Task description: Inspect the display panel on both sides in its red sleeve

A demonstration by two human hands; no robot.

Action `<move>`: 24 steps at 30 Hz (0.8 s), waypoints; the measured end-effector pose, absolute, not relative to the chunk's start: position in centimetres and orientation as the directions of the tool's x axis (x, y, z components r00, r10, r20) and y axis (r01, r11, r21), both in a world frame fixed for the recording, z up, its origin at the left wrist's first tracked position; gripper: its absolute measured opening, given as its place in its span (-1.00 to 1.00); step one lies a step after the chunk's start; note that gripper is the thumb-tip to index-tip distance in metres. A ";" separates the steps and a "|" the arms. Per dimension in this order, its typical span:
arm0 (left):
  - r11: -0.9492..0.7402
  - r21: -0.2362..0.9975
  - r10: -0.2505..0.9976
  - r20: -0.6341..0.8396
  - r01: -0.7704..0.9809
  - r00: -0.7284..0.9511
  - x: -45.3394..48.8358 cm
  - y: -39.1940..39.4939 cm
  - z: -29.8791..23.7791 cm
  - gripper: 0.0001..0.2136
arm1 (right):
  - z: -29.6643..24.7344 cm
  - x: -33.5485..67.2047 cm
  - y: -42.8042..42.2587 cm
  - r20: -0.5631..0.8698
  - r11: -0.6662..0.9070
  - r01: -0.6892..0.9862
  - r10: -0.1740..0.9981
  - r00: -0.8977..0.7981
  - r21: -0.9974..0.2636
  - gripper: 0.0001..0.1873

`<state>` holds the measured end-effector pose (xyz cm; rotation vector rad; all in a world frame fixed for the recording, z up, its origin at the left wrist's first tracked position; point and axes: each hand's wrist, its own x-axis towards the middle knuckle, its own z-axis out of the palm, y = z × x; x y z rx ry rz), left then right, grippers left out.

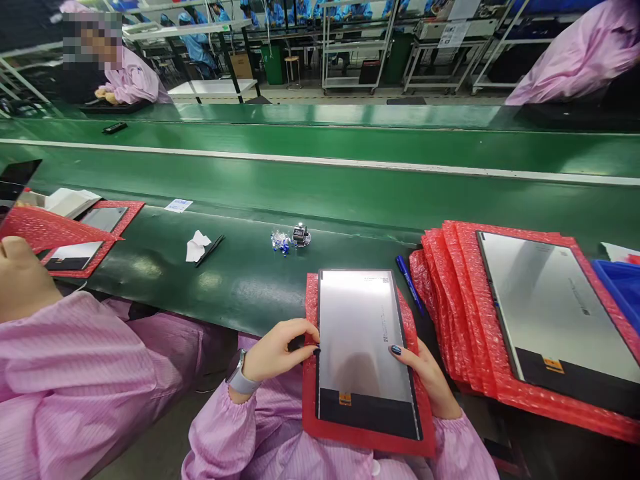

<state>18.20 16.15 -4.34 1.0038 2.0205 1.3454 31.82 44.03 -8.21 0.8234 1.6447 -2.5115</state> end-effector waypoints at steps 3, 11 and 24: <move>0.235 0.915 0.804 0.006 0.327 -0.594 18.2 16.2 -4.4 -0.94 | -8.5 32.1 44.2 -0.448 -0.442 0.307 0.260 -0.855 -0.843 -0.41; 0.273 0.921 0.797 -0.053 0.280 -0.601 18.5 16.4 -4.3 -0.93 | -8.7 32.1 44.2 -0.467 -0.473 0.307 0.268 -0.843 -0.826 -0.42; 0.258 0.939 0.717 -0.030 0.225 -0.696 18.3 16.2 -5.4 -0.92 | -6.5 32.3 42.9 -0.522 -0.536 0.294 0.341 -0.782 -0.791 -0.45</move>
